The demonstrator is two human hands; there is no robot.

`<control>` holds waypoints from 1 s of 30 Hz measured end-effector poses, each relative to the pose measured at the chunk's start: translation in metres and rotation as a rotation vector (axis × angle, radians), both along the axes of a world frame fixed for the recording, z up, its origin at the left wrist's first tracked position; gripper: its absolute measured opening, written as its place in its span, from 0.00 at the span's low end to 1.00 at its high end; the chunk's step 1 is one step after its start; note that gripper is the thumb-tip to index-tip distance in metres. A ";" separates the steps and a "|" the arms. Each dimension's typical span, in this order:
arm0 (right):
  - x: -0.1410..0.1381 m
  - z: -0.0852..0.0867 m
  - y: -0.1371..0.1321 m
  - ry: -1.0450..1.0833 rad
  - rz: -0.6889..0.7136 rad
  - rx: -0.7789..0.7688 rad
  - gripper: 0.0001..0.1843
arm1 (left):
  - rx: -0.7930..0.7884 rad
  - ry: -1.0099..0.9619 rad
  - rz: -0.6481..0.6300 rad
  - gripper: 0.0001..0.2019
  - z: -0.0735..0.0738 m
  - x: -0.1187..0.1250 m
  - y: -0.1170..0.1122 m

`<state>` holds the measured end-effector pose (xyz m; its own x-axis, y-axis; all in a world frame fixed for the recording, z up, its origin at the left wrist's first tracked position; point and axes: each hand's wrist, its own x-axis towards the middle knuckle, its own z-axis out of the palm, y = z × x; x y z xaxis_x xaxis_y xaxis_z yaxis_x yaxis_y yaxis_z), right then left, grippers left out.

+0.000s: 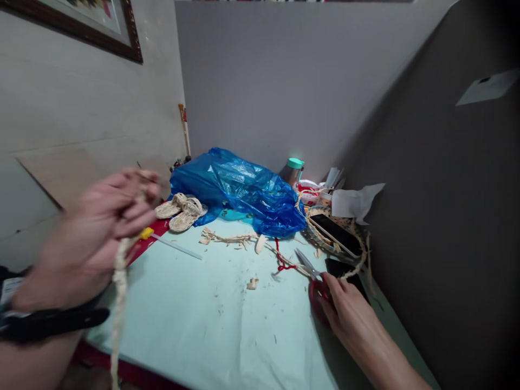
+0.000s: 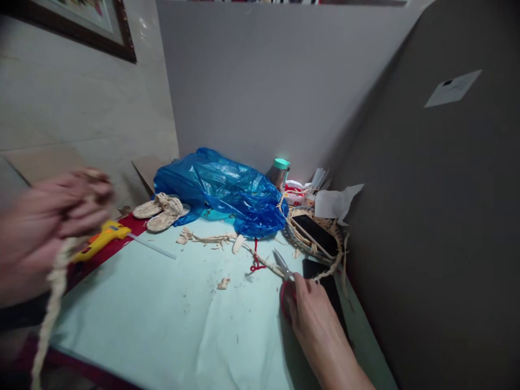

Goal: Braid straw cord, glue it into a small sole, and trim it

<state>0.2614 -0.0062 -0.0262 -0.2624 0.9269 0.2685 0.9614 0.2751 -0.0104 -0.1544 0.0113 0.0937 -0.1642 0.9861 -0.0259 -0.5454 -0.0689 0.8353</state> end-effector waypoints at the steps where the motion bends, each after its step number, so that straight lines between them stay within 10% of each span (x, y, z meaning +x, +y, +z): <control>1: 0.000 -0.001 -0.001 -0.021 -0.012 0.002 0.17 | 0.041 0.023 -0.073 0.12 0.010 0.017 -0.005; 6: -0.029 0.030 -0.008 -0.143 -0.023 0.028 0.19 | -0.034 0.046 -0.336 0.11 -0.006 0.062 0.011; 10: -0.088 0.055 0.002 -0.160 0.250 -0.068 0.23 | -0.068 0.036 -0.435 0.09 -0.023 0.056 0.035; 18: -0.137 0.026 0.041 -0.089 0.318 -0.111 0.19 | -0.100 -0.014 -0.432 0.07 -0.052 0.033 0.059; 30: -0.135 0.016 -0.031 0.178 0.868 -0.294 0.30 | -0.107 -0.040 -0.352 0.05 -0.050 0.031 0.056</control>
<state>0.1268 -0.0376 -0.0099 -0.8724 0.4628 0.1571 0.3981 0.8594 -0.3208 -0.1233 0.0677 0.0441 0.1875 0.9734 -0.1317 -0.5524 0.2153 0.8053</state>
